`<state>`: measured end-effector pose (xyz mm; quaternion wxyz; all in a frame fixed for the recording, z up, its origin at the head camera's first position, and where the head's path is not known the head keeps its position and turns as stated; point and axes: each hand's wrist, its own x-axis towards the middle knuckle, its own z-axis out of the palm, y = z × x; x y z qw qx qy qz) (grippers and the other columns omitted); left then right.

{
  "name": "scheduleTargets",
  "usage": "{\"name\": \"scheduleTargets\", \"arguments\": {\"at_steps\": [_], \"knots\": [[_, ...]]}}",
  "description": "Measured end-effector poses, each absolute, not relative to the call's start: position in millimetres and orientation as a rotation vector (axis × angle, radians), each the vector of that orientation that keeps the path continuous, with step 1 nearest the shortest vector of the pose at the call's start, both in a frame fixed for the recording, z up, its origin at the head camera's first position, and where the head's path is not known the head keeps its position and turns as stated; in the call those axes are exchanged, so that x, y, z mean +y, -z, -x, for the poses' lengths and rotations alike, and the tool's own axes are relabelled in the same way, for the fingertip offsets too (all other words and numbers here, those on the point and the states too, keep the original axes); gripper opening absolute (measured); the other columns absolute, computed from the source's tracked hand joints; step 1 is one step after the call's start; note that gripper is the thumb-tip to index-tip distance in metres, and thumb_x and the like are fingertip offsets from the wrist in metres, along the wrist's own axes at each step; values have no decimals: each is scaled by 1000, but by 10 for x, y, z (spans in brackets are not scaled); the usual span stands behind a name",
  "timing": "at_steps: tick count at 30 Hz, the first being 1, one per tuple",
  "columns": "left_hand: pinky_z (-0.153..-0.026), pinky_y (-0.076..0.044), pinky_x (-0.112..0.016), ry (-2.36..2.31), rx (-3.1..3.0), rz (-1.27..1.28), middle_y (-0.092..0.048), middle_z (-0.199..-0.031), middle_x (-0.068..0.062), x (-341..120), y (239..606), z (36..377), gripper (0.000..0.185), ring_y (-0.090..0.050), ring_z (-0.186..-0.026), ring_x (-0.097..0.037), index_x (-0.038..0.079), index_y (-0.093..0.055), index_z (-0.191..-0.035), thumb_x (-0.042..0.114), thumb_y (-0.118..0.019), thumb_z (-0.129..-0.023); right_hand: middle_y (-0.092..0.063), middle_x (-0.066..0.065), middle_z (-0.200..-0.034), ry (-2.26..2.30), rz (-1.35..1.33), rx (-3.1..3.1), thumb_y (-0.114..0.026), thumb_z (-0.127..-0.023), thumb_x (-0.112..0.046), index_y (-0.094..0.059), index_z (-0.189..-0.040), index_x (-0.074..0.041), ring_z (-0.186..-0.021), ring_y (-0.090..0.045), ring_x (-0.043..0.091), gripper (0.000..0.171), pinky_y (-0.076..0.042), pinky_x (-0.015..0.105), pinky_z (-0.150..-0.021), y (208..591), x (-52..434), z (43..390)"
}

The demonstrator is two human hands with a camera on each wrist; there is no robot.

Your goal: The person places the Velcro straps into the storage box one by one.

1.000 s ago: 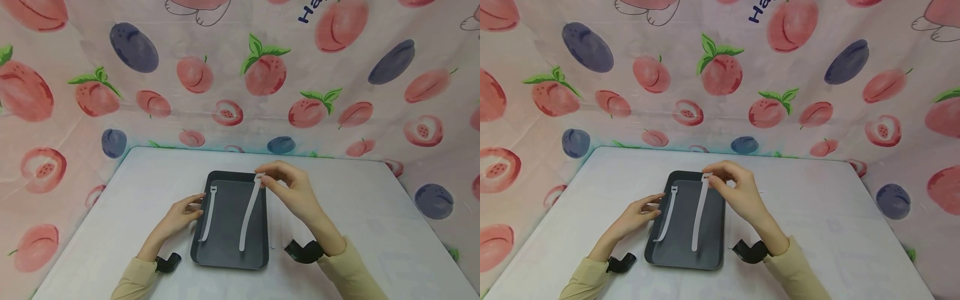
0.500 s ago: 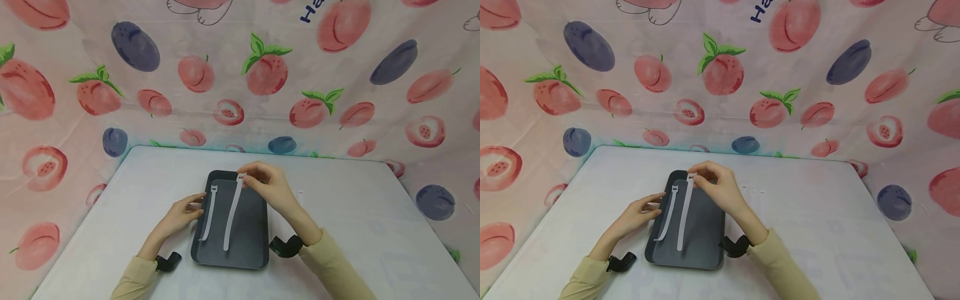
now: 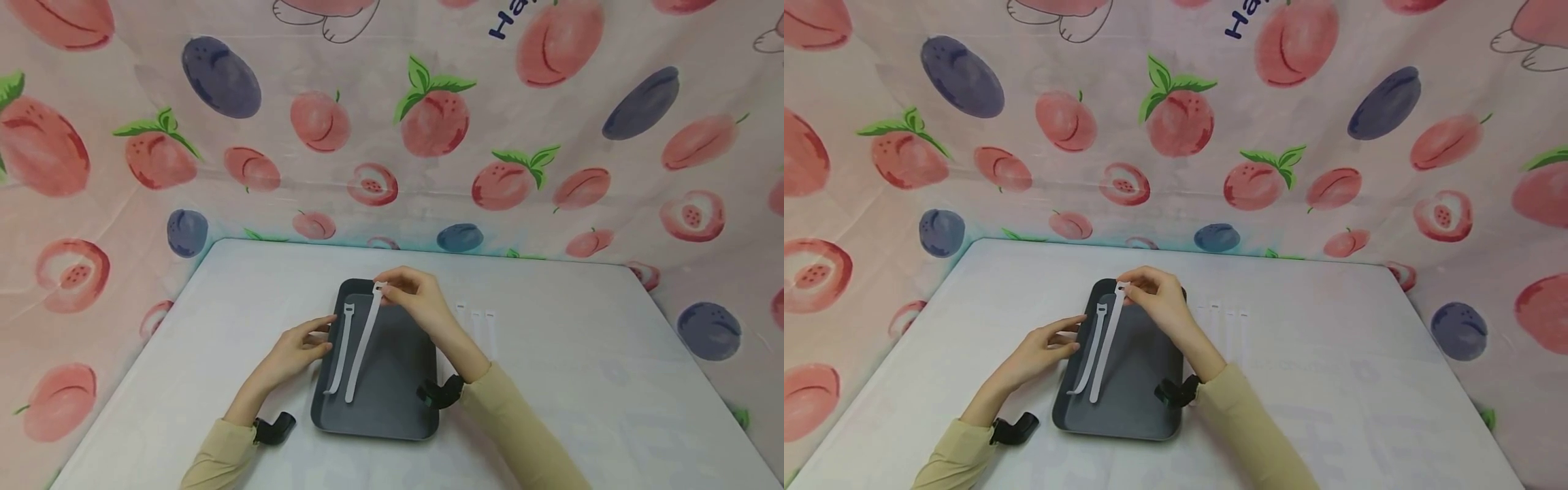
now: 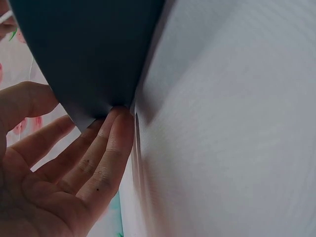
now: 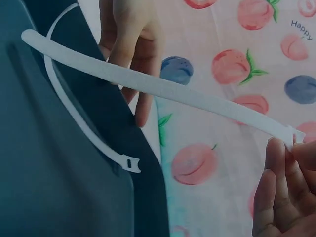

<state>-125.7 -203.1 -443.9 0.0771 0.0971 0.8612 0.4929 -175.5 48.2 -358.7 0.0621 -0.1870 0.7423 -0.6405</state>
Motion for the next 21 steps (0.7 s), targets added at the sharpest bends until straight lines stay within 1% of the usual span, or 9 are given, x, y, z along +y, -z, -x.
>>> {"name": "scheduleTargets", "arguments": {"at_steps": [2, 4, 7, 11, 14, 17, 21], "knots": [[-92, -51, -48, -1481, 2577, -292, -54, -134, -24, -2033, 4439, 1261, 53, -63, -112, -37, 12, -47, -142, 16, -63, -92, -66, 22, -94, 1929, 554, 2246, -62, -92, -7, -68, -111, 0, -76, -70, 21, 21, -55, 46, -85, 3629, 460, 1798], [-91, -51, -48, -1484, 2580, -290, -54, -134, -24, -2030, 4438, 1263, 52, -64, -111, -37, 12, -48, -142, 16, -63, -92, -65, 20, -91, 1912, 529, 2253, -62, -92, -7, -68, -111, 0, -74, -70, 17, 21, -55, 46, -85, 3675, 443, 1841], [-91, -52, -48, -1477, 2586, -290, -54, -134, -23, -2028, 4440, 1263, 52, -64, -111, -36, 12, -48, -142, 16, -63, -92, -65, 13, -86, 1894, 476, 2242, -62, -92, -7, -68, -111, 0, -76, -70, 21, 21, -54, 47, -85, 3745, 422, 1908], [-90, -52, -47, -1473, 2588, -279, -54, -134, -23, -2027, 4439, 1259, 52, -64, -111, -36, 13, -48, -142, 16, -63, -92, -64, 1, -81, 1863, 393, 2215, -62, -92, -9, -68, -111, -1, -84, -69, 34, 21, -54, 46, -85, 3846, 392, 1999], [-90, -52, -47, -1471, 2590, -273, -54, -134, -24, -2030, 4441, 1259, 52, -64, -111, -36, 13, -49, -142, 16, -63, -92, -64, -3, -79, 1844, 347, 2195, -61, -92, -8, -67, -111, 0, -90, -67, 40, 21, -52, 50, -87, 3917, 368, 2057], [-90, -52, -47, -1469, 2593, -275, -54, -134, -24, -2036, 4454, 1266, 52, -64, -111, -36, 13, -49, -141, 16, -63, -92, -67, -1, -81, 1825, 323, 2189, -60, -92, -6, -67, -110, 1, -87, -69, 36, 21, -52, 52, -87, 3985, 343, 2105], [-90, -52, -47, -1473, 2590, -281, -54, -134, -24, -2037, 4457, 1265, 52, -64, -110, -36, 12, -48, -142, 16, -63, -92, -70, 5, -83, 1783, 334, 2213, -59, -91, -3, -68, -109, 2, -72, -70, 16, 21, -54, 48, -83, 4070, 308, 2152]]}}
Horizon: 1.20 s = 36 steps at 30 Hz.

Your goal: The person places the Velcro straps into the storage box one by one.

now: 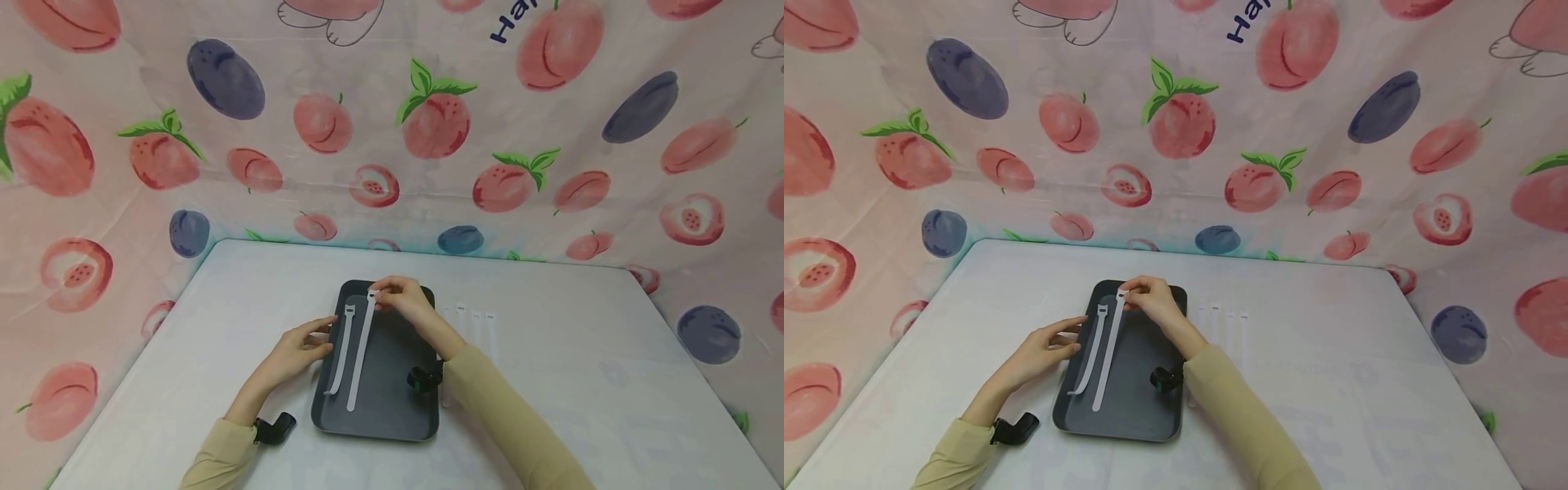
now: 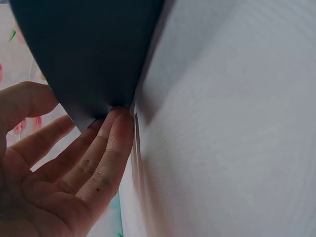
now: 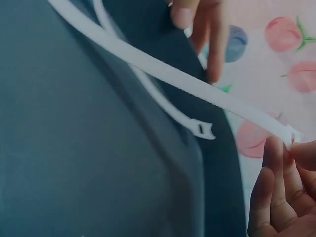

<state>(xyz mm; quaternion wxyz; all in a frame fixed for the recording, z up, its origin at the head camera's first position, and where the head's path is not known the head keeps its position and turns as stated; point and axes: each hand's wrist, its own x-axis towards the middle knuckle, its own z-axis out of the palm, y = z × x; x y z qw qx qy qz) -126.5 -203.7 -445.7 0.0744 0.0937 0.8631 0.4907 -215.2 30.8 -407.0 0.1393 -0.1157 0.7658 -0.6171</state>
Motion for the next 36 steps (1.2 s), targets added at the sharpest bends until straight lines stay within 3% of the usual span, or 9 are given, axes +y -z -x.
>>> {"name": "scheduleTargets", "arguments": {"at_steps": [4, 16, 19, 25, 36], "knots": [[-90, -52, -47, -1478, 2585, -284, -54, -134, -24, -2032, 4452, 1263, 52, -64, -110, -37, 11, -48, -142, 15, -63, -92, -70, 11, -83, 1745, 351, 2239, -58, -89, -1, -68, -107, 5, -67, -66, 9, 21, -56, 43, -78, 4170, 269, 2185], [-90, -52, -47, -1466, 2577, -266, -54, -135, -23, -2017, 4452, 1245, 52, -63, -112, -36, 13, -47, -143, 16, -62, -93, -71, 19, -81, 1669, 244, 2303, -60, -87, 2, -70, -102, 4, -66, -69, 20, 19, -55, 29, -64, 4403, 154, 2212], [-90, -52, -48, -1475, 2572, -277, -54, -135, -24, -2018, 4448, 1242, 52, -63, -112, -37, 13, -47, -142, 16, -62, -93, -71, 23, -83, 1650, 251, 2331, -59, -86, 3, -69, -102, 6, -66, -69, 24, 19, -56, 32, -64, 4399, 143, 2171], [-93, -51, -48, -1477, 2570, -262, -55, -134, -22, -2014, 4483, 1246, 52, -63, -113, -36, 15, -48, -142, 15, -62, -92, -72, 20, -82, 1629, 230, 2406, -60, -86, 2, -71, -98, 3, -61, -68, 16, 16, -53, 25, -58, 4493, 94, 2167], [-92, -51, -49, -1476, 2581, -272, -54, -135, -23, -2034, 4455, 1246, 52, -63, -112, -37, 14, -47, -142, 16, -62, -93, -72, 18, -84, 1587, 226, 2468, -61, -88, -1, -72, -98, 0, -64, -69, 19, 14, -51, 21, -56, 4485, 35, 2173]]}}
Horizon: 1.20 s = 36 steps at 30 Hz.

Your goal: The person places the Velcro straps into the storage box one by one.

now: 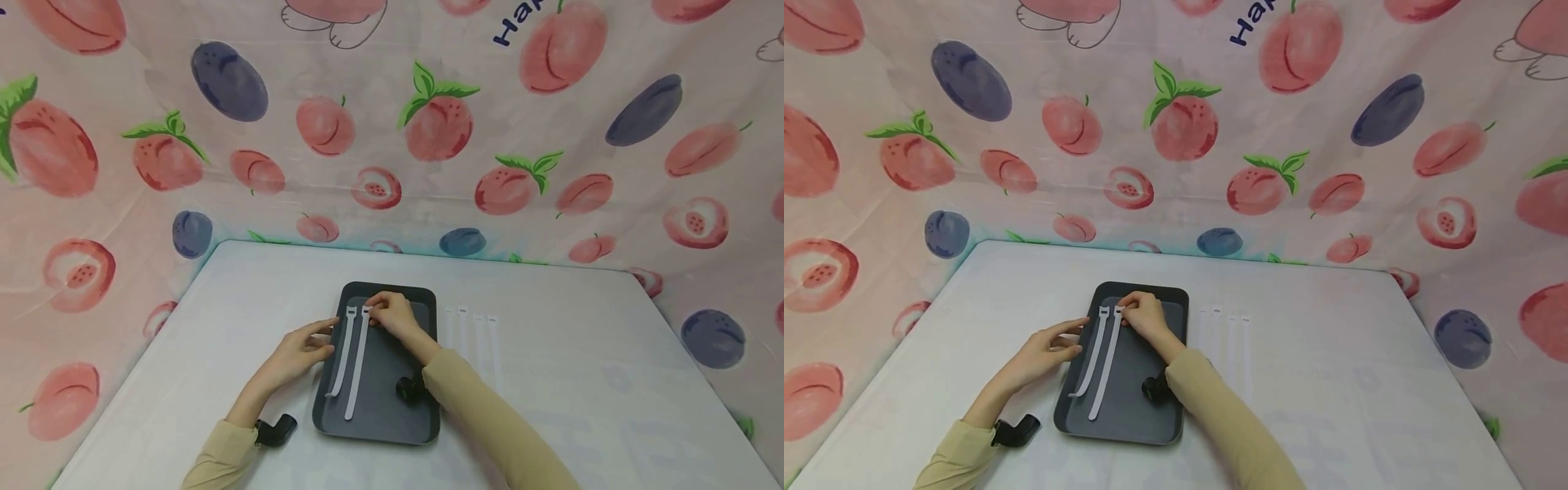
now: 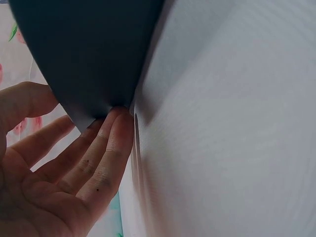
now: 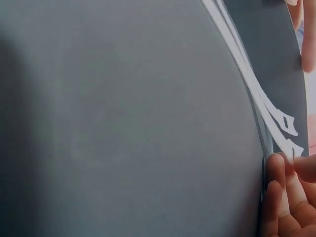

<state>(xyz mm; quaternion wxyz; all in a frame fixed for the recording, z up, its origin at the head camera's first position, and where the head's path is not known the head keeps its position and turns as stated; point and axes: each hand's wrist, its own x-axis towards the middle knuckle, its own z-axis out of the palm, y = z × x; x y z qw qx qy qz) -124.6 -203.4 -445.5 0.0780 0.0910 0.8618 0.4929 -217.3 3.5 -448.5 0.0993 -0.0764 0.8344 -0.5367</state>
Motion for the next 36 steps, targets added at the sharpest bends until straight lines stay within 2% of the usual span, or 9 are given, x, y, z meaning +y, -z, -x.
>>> {"name": "scheduleTargets", "arguments": {"at_steps": [11, 18, 28, 36], "knots": [[-91, -51, -47, -1481, 2570, -280, -54, -135, -23, -2027, 4436, 1244, 52, -64, -112, -36, 13, -48, -142, 17, -62, -93, -73, 21, -89, 1597, 308, 2417, -59, -89, 1, -70, -104, 2, -70, -71, 24, 18, -52, 24, -58, 4481, 108, 2190], [-90, -52, -47, -1458, 2593, -251, -55, -133, -23, -2024, 4441, 1253, 51, -64, -110, -35, 13, -48, -142, 15, -63, -92, -71, 23, -101, 1607, 354, 2356, -60, -91, 1, -67, -111, 4, -81, -71, 31, 22, -57, 30, -66, 4466, 179, 2229], [-90, -52, -47, -1523, 2544, -296, -53, -134, -25, -2024, 4423, 1237, 53, -63, -112, -38, 9, -46, -143, 15, -62, -93, -67, 21, -115, 1580, 391, 2368, -59, -91, 0, -64, -119, 1, -93, -69, 32, 28, -57, 36, -77, 4407, 327, 2227], [-90, -53, -44, -1501, 2566, -301, -54, -134, -24, -2027, 4436, 1247, 52, -64, -111, -36, 10, -47, -142, 14, -62, -93, -66, 23, -116, 1541, 486, 2408, -59, -91, -1, -62, -120, 2, -95, -68, 34, 30, -55, 37, -74, 4238, 415, 2173]]}}
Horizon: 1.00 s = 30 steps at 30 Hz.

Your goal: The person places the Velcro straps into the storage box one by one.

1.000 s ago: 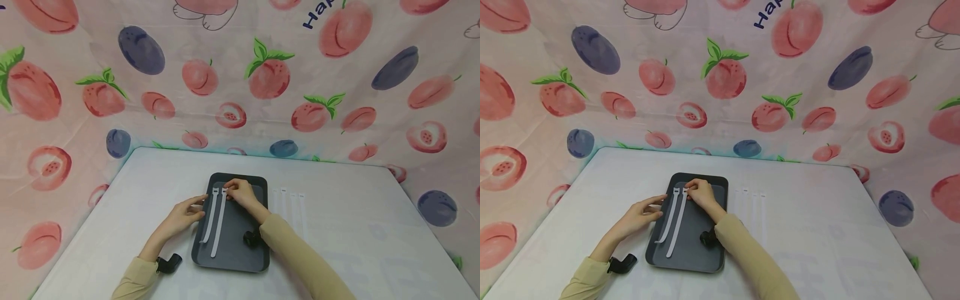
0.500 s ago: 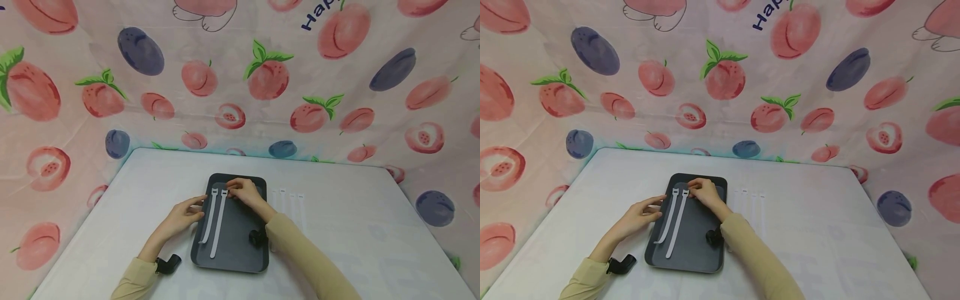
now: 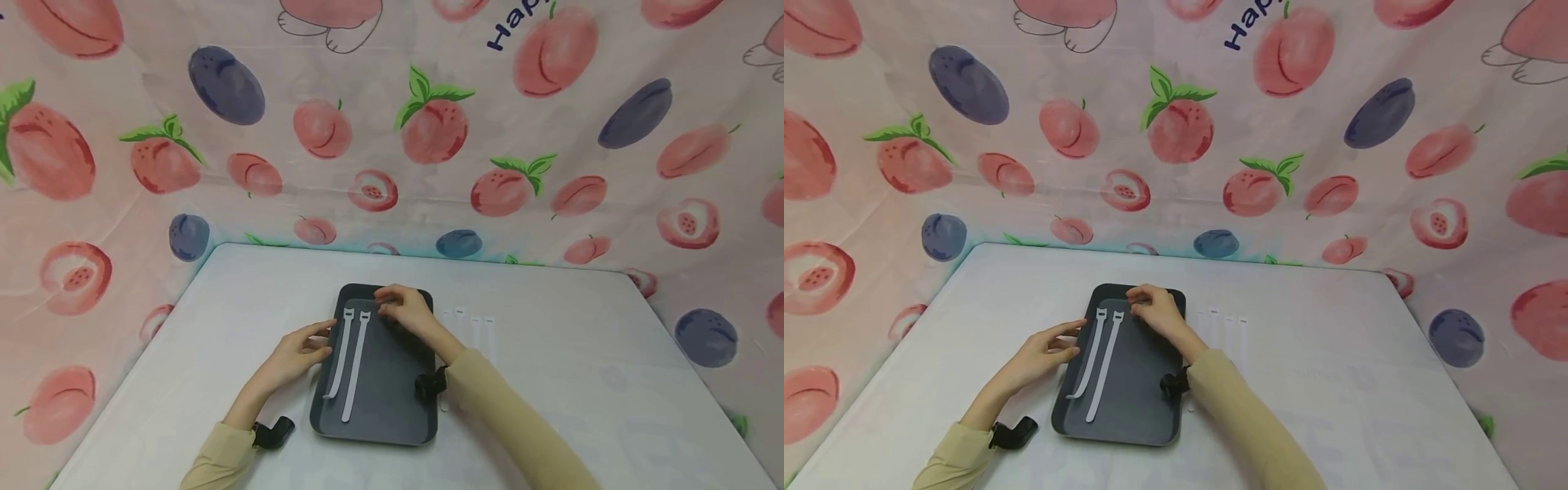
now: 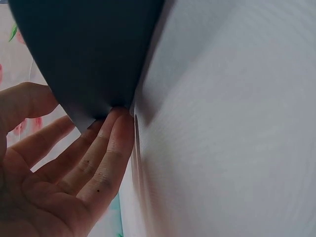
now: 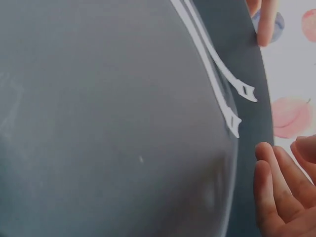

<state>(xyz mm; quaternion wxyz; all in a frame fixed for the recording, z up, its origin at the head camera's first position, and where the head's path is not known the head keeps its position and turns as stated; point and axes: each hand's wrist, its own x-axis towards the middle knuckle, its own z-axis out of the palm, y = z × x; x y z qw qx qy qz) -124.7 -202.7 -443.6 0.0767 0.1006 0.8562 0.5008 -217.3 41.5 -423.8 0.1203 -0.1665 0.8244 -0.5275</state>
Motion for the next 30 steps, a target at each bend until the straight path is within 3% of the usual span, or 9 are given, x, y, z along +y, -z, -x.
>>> {"name": "scheduleTargets", "arguments": {"at_steps": [13, 30], "knots": [[-89, -53, -46, -1506, 2570, -333, -54, -133, -26, -2053, 4428, 1276, 53, -64, -111, -37, 7, -46, -143, 15, -62, -93, -67, 16, -117, 1410, 673, 2510, -61, -92, -8, -63, -121, -2, -97, -68, 27, 29, -55, 36, -86, 4046, 599, 2064], [-94, -50, -49, -1488, 2581, -272, -55, -134, -21, -2043, 4482, 1248, 53, -64, -112, -35, 13, -47, -143, 13, -62, -93, -68, 10, -116, 1311, 753, 2601, -61, -93, -9, -65, -119, -9, -103, -66, 25, 26, -54, 37, -85, 3968, 980, 1776]]}}
